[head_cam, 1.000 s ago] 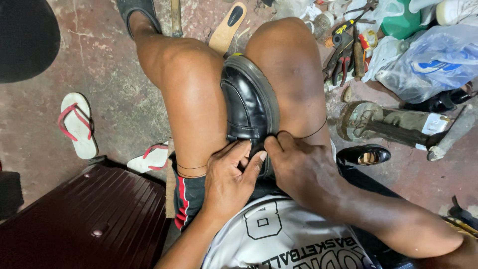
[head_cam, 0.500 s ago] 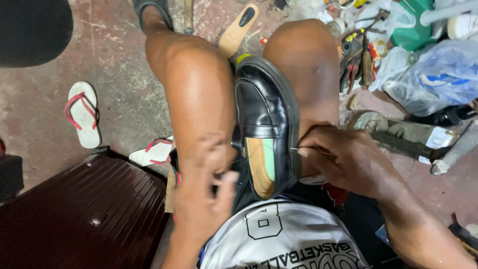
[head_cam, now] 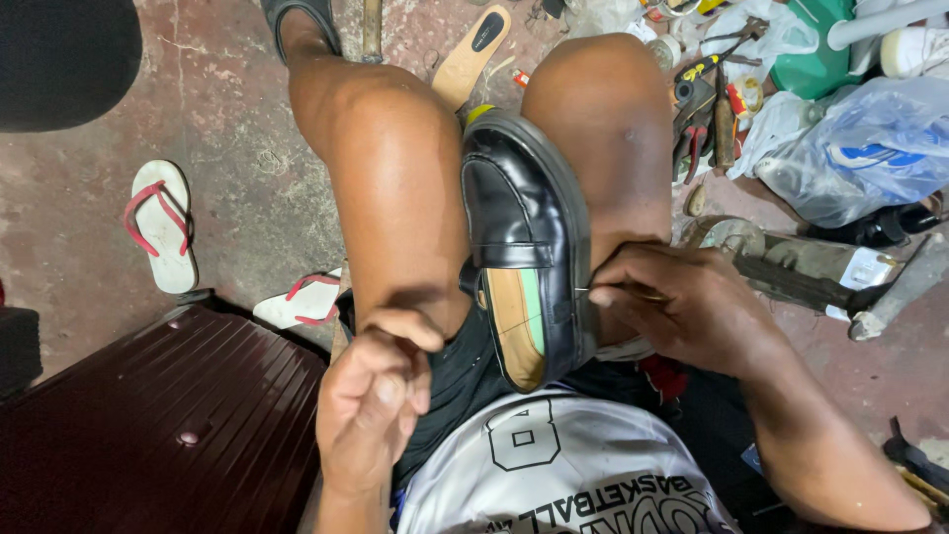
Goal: The person sits on the floor and repairs a black shoe by hand-sewing the sole to the upper. They use a needle and thread to stitch along the edge of the sole, repeatedly pulling the thread through the leather and sole material.
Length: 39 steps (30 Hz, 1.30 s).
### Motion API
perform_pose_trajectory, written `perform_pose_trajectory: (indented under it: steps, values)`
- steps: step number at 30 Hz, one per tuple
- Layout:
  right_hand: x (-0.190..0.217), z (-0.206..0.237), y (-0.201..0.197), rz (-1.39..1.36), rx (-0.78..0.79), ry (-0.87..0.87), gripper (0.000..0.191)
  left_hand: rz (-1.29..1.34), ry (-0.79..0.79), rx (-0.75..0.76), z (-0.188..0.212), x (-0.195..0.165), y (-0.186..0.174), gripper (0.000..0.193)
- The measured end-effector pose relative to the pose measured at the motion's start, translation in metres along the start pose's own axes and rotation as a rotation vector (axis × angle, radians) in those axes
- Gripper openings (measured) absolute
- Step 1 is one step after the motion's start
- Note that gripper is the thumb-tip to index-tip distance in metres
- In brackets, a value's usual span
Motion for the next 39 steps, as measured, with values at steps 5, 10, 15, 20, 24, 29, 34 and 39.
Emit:
perform_pose_trajectory:
  steps: [5, 10, 15, 20, 24, 29, 34, 39]
  values:
    - [0.013, -0.003, 0.001, 0.146, -0.018, -0.094, 0.009, -0.539, -0.044, -0.012, -0.034, 0.024, 0.031, 0.014]
    - [0.019, -0.004, -0.003, 0.243, -0.023, -0.178, 0.010, -1.162, 0.008, 0.161, -0.051, 0.026, 0.063, 0.022]
    - [0.023, -0.004, -0.005, 0.295, -0.044, -0.215, 0.011, -1.253, -0.258, 0.185, -0.060, 0.036, 0.064, 0.022]
    - [0.031, 0.000, -0.004, 0.361, 0.037, -0.108, 0.008, -1.181, -0.173, 0.152, -0.059, 0.035, 0.064, 0.015]
    - [0.046, 0.004, -0.003, 0.430, -0.033, -0.165, 0.020, -1.152, -0.134, 0.145, -0.057, 0.035, 0.065, 0.015]
    - [0.038, 0.000, 0.000, 0.523, -0.025, -0.151, 0.018, -1.153, -0.157, 0.150, -0.056, 0.038, 0.065, 0.014]
    - [0.016, 0.004, -0.009, 0.648, -0.114, -0.133, 0.039, -1.078, -0.108, 0.173, -0.053, 0.040, 0.064, 0.014]
    - [-0.009, 0.006, -0.004, 0.776, -0.066, 0.033, 0.056, -0.995, -0.050, 0.183, -0.052, 0.039, 0.063, 0.015]
Point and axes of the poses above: each hand's wrist, its own z-axis away from the middle knuckle, its own y-axis out of the palm, x = y × z, the point moved 4 cm from there along -z, towards the middle knuckle, and after that the axes turned 9 degrees about z, right-handed, at the moved point
